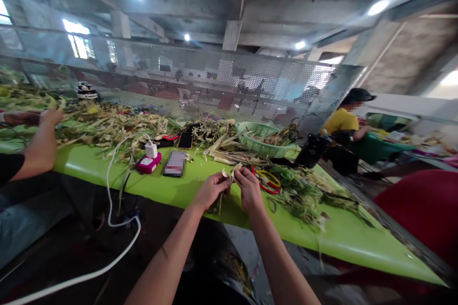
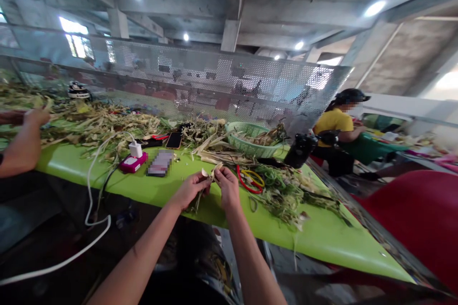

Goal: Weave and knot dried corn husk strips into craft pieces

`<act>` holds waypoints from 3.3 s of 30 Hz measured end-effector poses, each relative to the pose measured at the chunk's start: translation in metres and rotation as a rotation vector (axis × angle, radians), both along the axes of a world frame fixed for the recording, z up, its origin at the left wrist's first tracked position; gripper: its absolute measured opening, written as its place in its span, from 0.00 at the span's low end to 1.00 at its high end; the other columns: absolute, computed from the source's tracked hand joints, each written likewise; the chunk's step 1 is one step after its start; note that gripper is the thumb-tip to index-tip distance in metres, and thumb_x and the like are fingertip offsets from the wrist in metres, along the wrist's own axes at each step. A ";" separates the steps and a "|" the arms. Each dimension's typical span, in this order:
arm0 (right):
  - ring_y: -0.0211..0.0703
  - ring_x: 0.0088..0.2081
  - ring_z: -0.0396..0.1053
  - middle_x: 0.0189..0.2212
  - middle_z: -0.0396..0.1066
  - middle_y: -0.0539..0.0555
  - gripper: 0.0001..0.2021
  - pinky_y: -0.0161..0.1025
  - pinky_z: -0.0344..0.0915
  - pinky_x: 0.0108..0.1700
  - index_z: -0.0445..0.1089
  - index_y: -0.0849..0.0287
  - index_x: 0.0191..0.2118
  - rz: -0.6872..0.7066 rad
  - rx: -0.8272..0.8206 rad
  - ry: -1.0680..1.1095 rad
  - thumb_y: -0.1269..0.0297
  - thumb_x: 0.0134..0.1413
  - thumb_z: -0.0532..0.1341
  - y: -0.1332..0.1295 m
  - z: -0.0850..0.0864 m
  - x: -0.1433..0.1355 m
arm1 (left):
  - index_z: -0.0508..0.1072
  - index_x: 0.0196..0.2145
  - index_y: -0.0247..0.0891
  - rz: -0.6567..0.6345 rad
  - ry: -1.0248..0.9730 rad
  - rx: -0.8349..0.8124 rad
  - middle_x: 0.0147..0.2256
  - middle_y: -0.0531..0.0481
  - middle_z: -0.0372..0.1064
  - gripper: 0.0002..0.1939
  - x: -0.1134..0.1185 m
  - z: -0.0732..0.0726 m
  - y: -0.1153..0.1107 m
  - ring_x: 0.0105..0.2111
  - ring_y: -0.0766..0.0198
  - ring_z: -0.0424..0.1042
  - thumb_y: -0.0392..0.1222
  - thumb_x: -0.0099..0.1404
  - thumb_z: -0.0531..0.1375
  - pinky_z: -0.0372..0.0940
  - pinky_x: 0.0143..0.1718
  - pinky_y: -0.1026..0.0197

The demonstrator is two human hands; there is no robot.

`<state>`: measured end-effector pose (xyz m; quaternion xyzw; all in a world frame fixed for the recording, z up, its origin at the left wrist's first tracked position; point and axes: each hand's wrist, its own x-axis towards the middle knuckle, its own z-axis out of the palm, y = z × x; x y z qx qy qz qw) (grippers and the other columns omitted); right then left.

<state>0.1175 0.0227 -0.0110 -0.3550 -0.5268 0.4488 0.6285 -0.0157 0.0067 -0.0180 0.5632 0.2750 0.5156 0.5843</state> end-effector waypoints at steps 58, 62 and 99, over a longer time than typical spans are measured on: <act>0.42 0.28 0.62 0.25 0.68 0.50 0.05 0.37 0.58 0.32 0.70 0.57 0.28 -0.236 0.175 -0.420 0.63 0.47 0.61 -0.011 0.004 -0.005 | 0.72 0.30 0.38 0.446 0.194 0.152 0.29 0.51 0.69 0.11 0.002 -0.004 0.001 0.33 0.62 0.66 0.47 0.62 0.57 0.59 0.36 0.63; 0.41 0.28 0.61 0.24 0.66 0.50 0.03 0.37 0.57 0.32 0.70 0.57 0.27 -0.268 0.224 -0.466 0.65 0.47 0.62 -0.014 0.004 -0.005 | 0.72 0.29 0.38 0.485 0.234 0.199 0.29 0.50 0.68 0.10 0.003 -0.008 0.004 0.32 0.62 0.66 0.44 0.63 0.55 0.58 0.36 0.62; 0.38 0.27 0.59 0.23 0.64 0.48 0.10 0.35 0.56 0.30 0.68 0.58 0.28 -0.025 0.065 -0.181 0.57 0.51 0.62 -0.010 0.004 -0.006 | 0.71 0.35 0.38 0.634 0.388 0.333 0.33 0.47 0.72 0.07 0.006 -0.012 0.002 0.34 0.61 0.70 0.38 0.66 0.53 0.62 0.37 0.61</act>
